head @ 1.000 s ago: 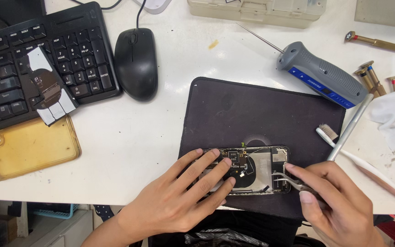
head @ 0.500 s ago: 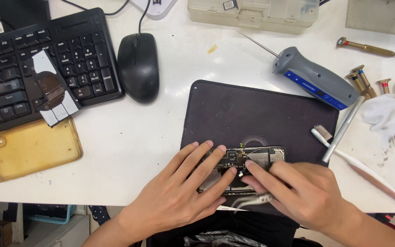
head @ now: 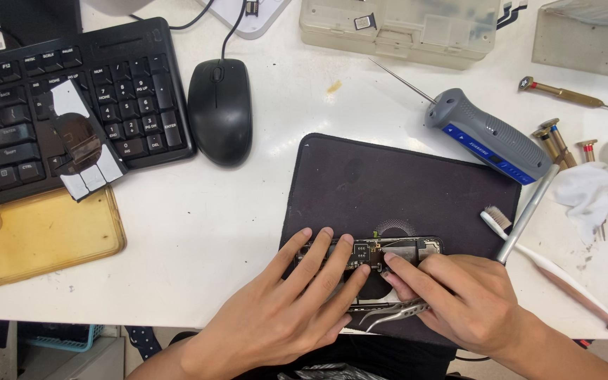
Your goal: The person cleans the interior of a disassembled smartphone with a brush and cloth, then uses tweezers to remove a small component from the motherboard and places it into a parts tray.
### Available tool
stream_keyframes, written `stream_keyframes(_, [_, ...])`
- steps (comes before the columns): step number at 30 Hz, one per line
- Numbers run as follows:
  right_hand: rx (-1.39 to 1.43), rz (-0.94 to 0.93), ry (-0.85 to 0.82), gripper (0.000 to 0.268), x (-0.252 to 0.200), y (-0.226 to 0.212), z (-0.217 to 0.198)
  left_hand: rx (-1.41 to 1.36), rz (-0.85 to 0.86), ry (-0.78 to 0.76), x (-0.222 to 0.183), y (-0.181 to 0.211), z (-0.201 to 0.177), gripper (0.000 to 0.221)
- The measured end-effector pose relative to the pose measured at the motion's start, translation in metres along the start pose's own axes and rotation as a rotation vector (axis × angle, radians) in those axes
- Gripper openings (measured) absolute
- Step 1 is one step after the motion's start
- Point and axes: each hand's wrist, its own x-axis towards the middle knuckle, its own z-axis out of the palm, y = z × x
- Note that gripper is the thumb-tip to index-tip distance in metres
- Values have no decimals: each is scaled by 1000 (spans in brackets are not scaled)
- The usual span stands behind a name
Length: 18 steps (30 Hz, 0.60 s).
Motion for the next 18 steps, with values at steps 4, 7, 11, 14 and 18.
stream_keyframes(4, [3,-15,-34,32,-1,0,0,-26,-12,27,1,0,-3,61])
stream_keyframes(7, [-6,-29,-40,33,-1,1,-1,-96,-79,48,5,6,-4,67])
stream_keyframes(11, [-29,-41,-14,33,2,0,-2,-6,-140,13,12,13,-6,65])
stream_keyframes(14, [-49,-20,10,34,3,0,-5,-64,-60,-14,11,7,-18,82])
stream_keyframes(18, [-27,-3,-9,35,2,0,-6,-79,-50,-3,2,-1,-31,96])
